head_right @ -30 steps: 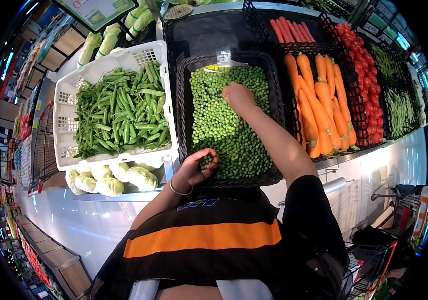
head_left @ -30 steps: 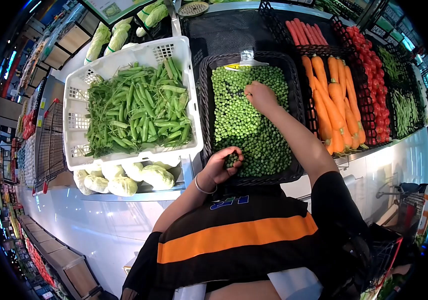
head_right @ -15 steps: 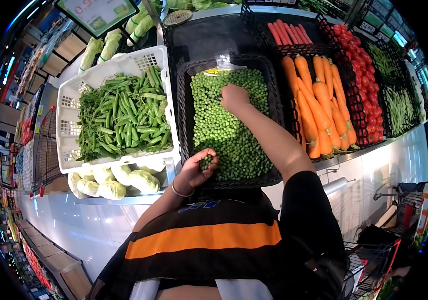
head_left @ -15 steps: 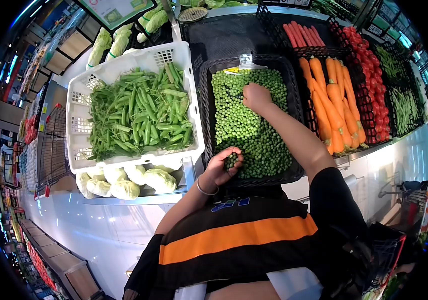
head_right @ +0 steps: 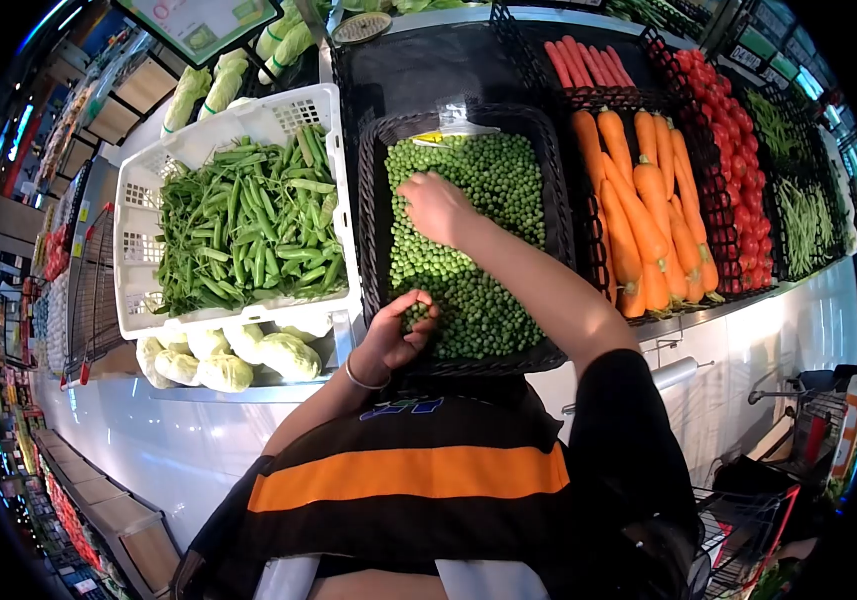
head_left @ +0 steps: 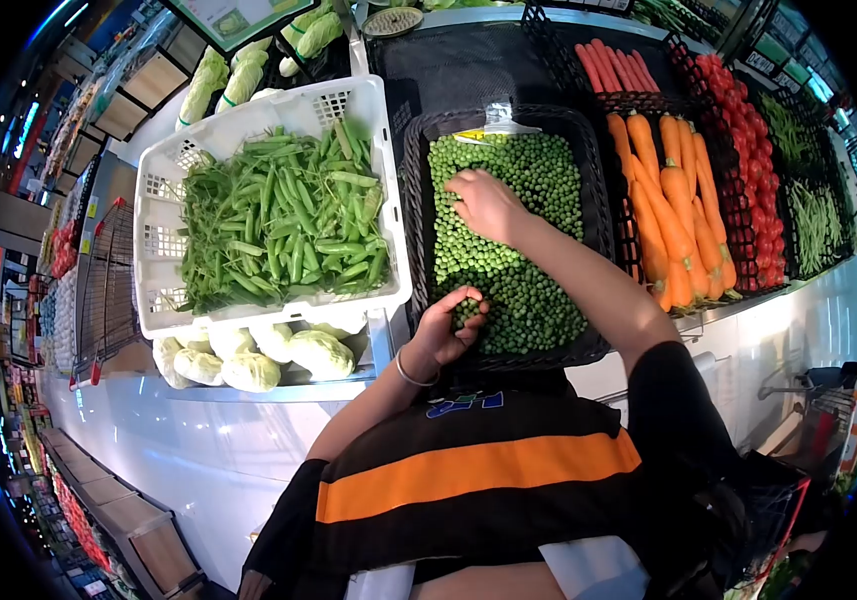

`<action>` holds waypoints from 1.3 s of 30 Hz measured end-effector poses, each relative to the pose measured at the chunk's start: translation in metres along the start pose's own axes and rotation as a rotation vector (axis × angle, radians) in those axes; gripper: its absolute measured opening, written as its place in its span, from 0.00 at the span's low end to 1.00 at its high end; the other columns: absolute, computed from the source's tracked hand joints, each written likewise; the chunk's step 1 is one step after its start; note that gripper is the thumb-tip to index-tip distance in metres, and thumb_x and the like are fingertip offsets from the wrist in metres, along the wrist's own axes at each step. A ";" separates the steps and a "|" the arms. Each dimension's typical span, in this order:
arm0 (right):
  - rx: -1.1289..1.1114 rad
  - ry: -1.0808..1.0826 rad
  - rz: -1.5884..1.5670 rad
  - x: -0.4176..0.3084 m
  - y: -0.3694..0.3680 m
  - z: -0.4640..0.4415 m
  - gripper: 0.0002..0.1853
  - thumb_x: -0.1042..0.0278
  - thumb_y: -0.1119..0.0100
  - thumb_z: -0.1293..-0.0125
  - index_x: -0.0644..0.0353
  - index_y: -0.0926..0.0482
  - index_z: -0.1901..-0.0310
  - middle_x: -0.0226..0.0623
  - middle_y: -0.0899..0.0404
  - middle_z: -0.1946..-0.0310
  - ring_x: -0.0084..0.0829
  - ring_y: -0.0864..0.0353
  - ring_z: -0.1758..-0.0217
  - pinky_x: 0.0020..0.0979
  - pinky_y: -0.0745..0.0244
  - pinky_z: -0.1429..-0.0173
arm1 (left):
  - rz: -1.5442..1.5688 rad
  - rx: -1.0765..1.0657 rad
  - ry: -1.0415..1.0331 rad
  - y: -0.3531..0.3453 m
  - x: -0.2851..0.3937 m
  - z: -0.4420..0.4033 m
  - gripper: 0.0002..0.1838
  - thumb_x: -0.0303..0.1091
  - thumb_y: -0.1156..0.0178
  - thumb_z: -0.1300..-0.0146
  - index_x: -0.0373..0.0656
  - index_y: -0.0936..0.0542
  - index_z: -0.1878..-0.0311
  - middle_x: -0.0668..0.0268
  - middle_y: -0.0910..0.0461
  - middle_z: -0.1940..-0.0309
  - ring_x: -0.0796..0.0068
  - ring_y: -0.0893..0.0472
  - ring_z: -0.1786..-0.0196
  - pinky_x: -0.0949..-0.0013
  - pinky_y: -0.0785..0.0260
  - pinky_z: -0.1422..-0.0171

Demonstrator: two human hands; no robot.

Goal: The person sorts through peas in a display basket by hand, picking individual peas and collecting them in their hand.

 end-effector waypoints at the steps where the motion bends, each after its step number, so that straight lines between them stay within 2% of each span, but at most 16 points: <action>1: 0.077 0.060 -0.056 0.010 -0.014 -0.011 0.18 0.78 0.53 0.42 0.64 0.28 0.48 0.41 0.31 0.45 0.38 0.33 0.42 0.36 0.35 0.38 | -0.023 0.003 0.003 -0.001 0.000 0.001 0.10 0.39 0.52 0.33 0.43 0.29 0.62 0.63 0.28 0.67 0.79 0.32 0.74 0.84 0.43 0.81; 4: 0.117 0.181 0.013 0.009 -0.020 -0.023 0.17 0.79 0.54 0.43 0.65 0.28 0.50 0.41 0.31 0.45 0.40 0.32 0.43 0.36 0.34 0.39 | -0.060 0.028 0.006 -0.003 0.001 0.005 0.09 0.40 0.52 0.33 0.44 0.29 0.62 0.63 0.28 0.67 0.80 0.32 0.74 0.84 0.43 0.80; 5: -0.081 -0.010 0.073 0.023 -0.030 -0.028 0.16 0.79 0.54 0.44 0.64 0.26 0.52 0.41 0.28 0.48 0.41 0.29 0.45 0.37 0.31 0.42 | -0.068 0.039 -0.004 -0.003 0.001 0.006 0.09 0.39 0.52 0.33 0.45 0.29 0.62 0.64 0.28 0.67 0.80 0.33 0.74 0.84 0.44 0.80; 8: -0.108 -0.219 -0.059 0.035 -0.020 -0.023 0.10 0.73 0.52 0.42 0.58 0.21 0.62 0.42 0.23 0.59 0.42 0.23 0.57 0.38 0.27 0.52 | -0.075 0.020 -0.007 -0.002 0.001 0.006 0.09 0.40 0.52 0.34 0.45 0.29 0.62 0.64 0.28 0.67 0.80 0.33 0.74 0.84 0.44 0.80; 12: -0.018 -0.213 -0.051 0.031 -0.013 -0.026 0.09 0.69 0.50 0.40 0.58 0.20 0.64 0.40 0.23 0.59 0.41 0.23 0.58 0.39 0.28 0.52 | -0.077 0.015 0.001 -0.004 -0.001 0.002 0.09 0.40 0.50 0.35 0.44 0.29 0.62 0.64 0.28 0.67 0.80 0.32 0.74 0.84 0.44 0.79; 14: 0.024 -0.092 -0.195 0.027 -0.029 -0.032 0.09 0.66 0.49 0.39 0.58 0.20 0.64 0.39 0.22 0.61 0.42 0.22 0.60 0.40 0.27 0.54 | -0.084 0.008 0.003 -0.002 -0.001 0.001 0.10 0.41 0.50 0.35 0.44 0.29 0.62 0.64 0.28 0.67 0.80 0.32 0.74 0.84 0.44 0.79; 15: 0.163 0.060 -0.152 0.012 -0.022 -0.032 0.10 0.63 0.49 0.39 0.58 0.20 0.66 0.38 0.22 0.61 0.42 0.22 0.62 0.41 0.27 0.56 | -0.092 0.005 0.003 -0.003 0.000 0.002 0.10 0.41 0.50 0.35 0.44 0.29 0.61 0.64 0.28 0.67 0.80 0.32 0.74 0.84 0.43 0.79; 16: 0.163 0.061 -0.155 0.010 -0.019 -0.032 0.10 0.63 0.49 0.39 0.58 0.20 0.66 0.38 0.22 0.61 0.42 0.22 0.62 0.41 0.27 0.56 | -0.092 0.007 0.002 -0.003 0.000 0.002 0.10 0.41 0.50 0.35 0.44 0.29 0.61 0.64 0.28 0.67 0.80 0.32 0.74 0.84 0.43 0.79; 18: -0.241 -0.261 0.029 0.022 -0.031 -0.029 0.10 0.62 0.48 0.39 0.58 0.20 0.67 0.39 0.23 0.61 0.42 0.23 0.61 0.40 0.27 0.57 | -0.108 0.008 -0.003 -0.003 0.000 0.005 0.11 0.42 0.49 0.35 0.44 0.29 0.61 0.64 0.28 0.66 0.80 0.32 0.74 0.84 0.43 0.79; 20: -0.272 -0.282 0.046 0.031 -0.035 -0.026 0.08 0.63 0.45 0.40 0.57 0.20 0.67 0.40 0.23 0.62 0.42 0.23 0.61 0.39 0.27 0.57 | -0.113 -0.002 -0.017 -0.005 0.002 0.006 0.11 0.42 0.49 0.36 0.44 0.29 0.61 0.64 0.27 0.67 0.80 0.32 0.74 0.84 0.43 0.79; 23: 0.050 -0.191 -0.184 0.047 -0.041 -0.021 0.06 0.68 0.44 0.42 0.58 0.20 0.66 0.40 0.24 0.64 0.42 0.23 0.62 0.38 0.27 0.57 | -0.125 0.001 -0.011 -0.005 0.000 0.004 0.12 0.43 0.49 0.36 0.44 0.29 0.62 0.64 0.27 0.67 0.80 0.32 0.74 0.84 0.43 0.79; 27: 0.012 -0.093 -0.216 0.032 -0.048 -0.025 0.07 0.70 0.43 0.43 0.57 0.19 0.63 0.41 0.23 0.63 0.42 0.22 0.60 0.39 0.27 0.55 | -0.145 0.021 0.011 -0.005 0.000 0.002 0.12 0.43 0.49 0.35 0.44 0.29 0.62 0.65 0.27 0.68 0.80 0.32 0.75 0.84 0.43 0.79; 31: -0.084 -0.270 -0.068 0.027 -0.049 -0.033 0.09 0.75 0.40 0.49 0.60 0.20 0.64 0.42 0.19 0.67 0.40 0.20 0.61 0.36 0.26 0.56 | -0.136 0.010 0.007 -0.004 -0.001 0.005 0.12 0.43 0.50 0.35 0.44 0.29 0.62 0.65 0.27 0.68 0.80 0.31 0.75 0.83 0.43 0.80; 35: -0.052 -0.186 -0.036 0.030 -0.053 -0.040 0.09 0.76 0.39 0.50 0.61 0.20 0.64 0.41 0.19 0.67 0.40 0.20 0.61 0.35 0.25 0.55 | -0.131 0.004 0.000 -0.003 0.000 0.002 0.11 0.42 0.51 0.34 0.43 0.30 0.61 0.64 0.27 0.67 0.81 0.32 0.75 0.84 0.43 0.80; 37: -0.189 -0.173 -0.121 0.031 -0.059 -0.040 0.10 0.76 0.39 0.51 0.61 0.20 0.64 0.41 0.19 0.67 0.39 0.20 0.61 0.35 0.25 0.55 | -0.115 0.013 0.004 -0.004 -0.001 0.002 0.11 0.40 0.52 0.33 0.43 0.30 0.61 0.63 0.28 0.67 0.80 0.33 0.75 0.84 0.43 0.80; 39: -0.162 -0.185 -0.136 0.030 -0.060 -0.037 0.10 0.75 0.39 0.51 0.61 0.20 0.64 0.40 0.19 0.67 0.38 0.19 0.61 0.35 0.25 0.56 | -0.114 0.020 0.010 -0.004 -0.001 0.003 0.11 0.40 0.52 0.33 0.43 0.30 0.61 0.63 0.28 0.67 0.81 0.33 0.75 0.85 0.43 0.80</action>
Point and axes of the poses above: each hand's wrist, its own z-axis away from the middle knuckle, its own y-axis out of the back of the hand, x = y × z, the point moved 6 cm from there along -z, towards the middle knuckle
